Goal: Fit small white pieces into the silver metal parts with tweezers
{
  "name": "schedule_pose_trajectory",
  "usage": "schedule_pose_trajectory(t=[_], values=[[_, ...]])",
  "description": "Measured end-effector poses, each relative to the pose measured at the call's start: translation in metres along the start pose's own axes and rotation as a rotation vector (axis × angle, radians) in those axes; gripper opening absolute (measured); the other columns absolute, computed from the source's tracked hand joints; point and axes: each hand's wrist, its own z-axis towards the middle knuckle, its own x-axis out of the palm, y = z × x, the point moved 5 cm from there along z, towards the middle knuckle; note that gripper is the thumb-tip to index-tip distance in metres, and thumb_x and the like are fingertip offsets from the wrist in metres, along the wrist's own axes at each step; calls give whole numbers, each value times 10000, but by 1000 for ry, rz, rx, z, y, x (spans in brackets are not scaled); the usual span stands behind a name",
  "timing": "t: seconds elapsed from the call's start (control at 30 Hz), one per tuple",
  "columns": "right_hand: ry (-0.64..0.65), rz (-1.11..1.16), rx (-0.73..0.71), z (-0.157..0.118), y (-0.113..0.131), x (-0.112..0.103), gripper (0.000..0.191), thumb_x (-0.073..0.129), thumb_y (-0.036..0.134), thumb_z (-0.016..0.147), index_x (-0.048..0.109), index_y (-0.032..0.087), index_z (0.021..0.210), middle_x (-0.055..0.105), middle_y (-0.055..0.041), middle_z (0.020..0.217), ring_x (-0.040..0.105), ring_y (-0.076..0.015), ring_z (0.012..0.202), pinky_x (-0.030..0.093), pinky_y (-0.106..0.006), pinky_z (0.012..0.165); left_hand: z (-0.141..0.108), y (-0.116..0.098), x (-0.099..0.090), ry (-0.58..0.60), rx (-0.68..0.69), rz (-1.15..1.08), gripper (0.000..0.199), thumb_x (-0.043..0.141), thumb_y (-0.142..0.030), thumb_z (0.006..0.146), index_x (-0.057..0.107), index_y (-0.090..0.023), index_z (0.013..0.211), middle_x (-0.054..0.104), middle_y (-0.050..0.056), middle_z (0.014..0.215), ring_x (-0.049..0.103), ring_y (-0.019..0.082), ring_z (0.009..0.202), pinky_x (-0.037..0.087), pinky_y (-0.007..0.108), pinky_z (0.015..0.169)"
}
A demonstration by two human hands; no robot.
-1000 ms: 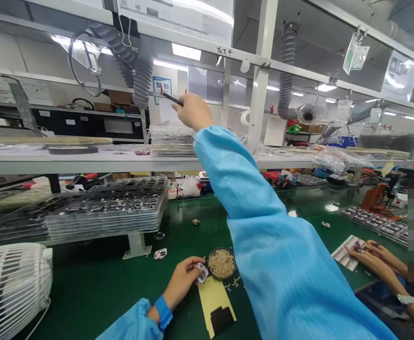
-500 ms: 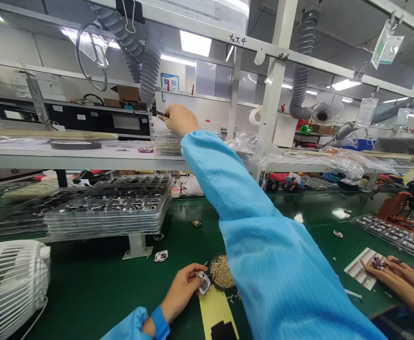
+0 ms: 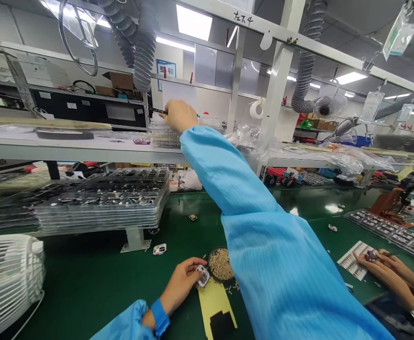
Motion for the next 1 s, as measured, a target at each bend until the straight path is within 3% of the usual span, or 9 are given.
schedule_pose_trajectory(t=[0.4, 0.47, 0.57, 0.63, 0.7, 0.77, 0.83, 0.9, 1.0], values=[[4, 48, -41, -10, 0, 13, 351, 553, 477, 971, 685, 152, 964, 666, -127, 959, 593, -264, 906, 422, -372, 782, -1, 1, 3, -15, -35, 12, 325, 657, -235, 591, 713, -127, 892, 688, 58, 732, 628, 192, 653, 458, 271, 540], [23, 58, -34, -13, 4, 9, 359, 542, 485, 978, 688, 157, 976, 666, -121, 971, 594, -259, 912, 426, -368, 790, -1, -4, 3, -21, -33, 23, 327, 665, -241, 579, 719, -125, 880, 692, 64, 730, 634, 196, 656, 464, 274, 545], [-34, 82, -66, -38, 13, -16, 331, 606, 465, 953, 672, 170, 1087, 638, -99, 1085, 585, -232, 943, 422, -346, 816, -4, -12, 1, -23, -36, 32, 327, 678, -263, 582, 721, -129, 877, 693, 57, 716, 633, 193, 643, 467, 271, 543], [-107, 87, -113, -75, 17, -39, 350, 615, 471, 947, 659, 164, 1110, 621, -73, 1084, 577, -206, 936, 408, -327, 822, -6, -17, 0, -9, -48, 36, 353, 689, -279, 597, 719, -127, 914, 706, 58, 747, 634, 187, 648, 459, 259, 540], [-76, 95, -149, -127, 16, -55, 378, 544, 489, 981, 665, 132, 1000, 625, -33, 925, 574, -175, 888, 392, -296, 796, -9, -20, 0, 19, -70, 44, 411, 714, -296, 617, 712, -119, 988, 714, 53, 782, 616, 163, 617, 422, 237, 513], [2, 109, -148, -190, 4, -59, 369, 494, 448, 1006, 669, 132, 933, 623, -16, 869, 577, -157, 870, 386, -278, 793, -9, -20, 2, 54, -106, 51, 466, 742, -324, 649, 699, -123, 1067, 713, 39, 796, 599, 145, 597, 389, 221, 498], [135, 150, -76, -262, -23, -50, 242, 564, 376, 976, 677, 166, 937, 655, -8, 885, 589, -152, 860, 393, -270, 786, -10, -19, 5, 85, -138, 65, 528, 786, -364, 659, 686, -129, 1122, 720, 39, 822, 601, 143, 616, 421, 226, 537], [242, 179, 107, -337, -66, -35, 145, 642, 334, 921, 691, 199, 937, 692, -3, 891, 603, -150, 827, 400, -262, 740, -12, -19, 9, 98, -153, 113, 564, 818, -435, 663, 688, -127, 1117, 723, 45, 809, 602, 149, 628, 446, 233, 559], [311, 85, 546, -450, -146, -19, 195, 631, 377, 910, 719, 209, 869, 729, -14, 855, 617, -159, 758, 395, -264, 668, -16, -16, 14, 105, -170, 169, 579, 808, -550, 680, 698, -130, 1064, 711, 43, 745, 585, 149, 608, 429, 219, 516]])
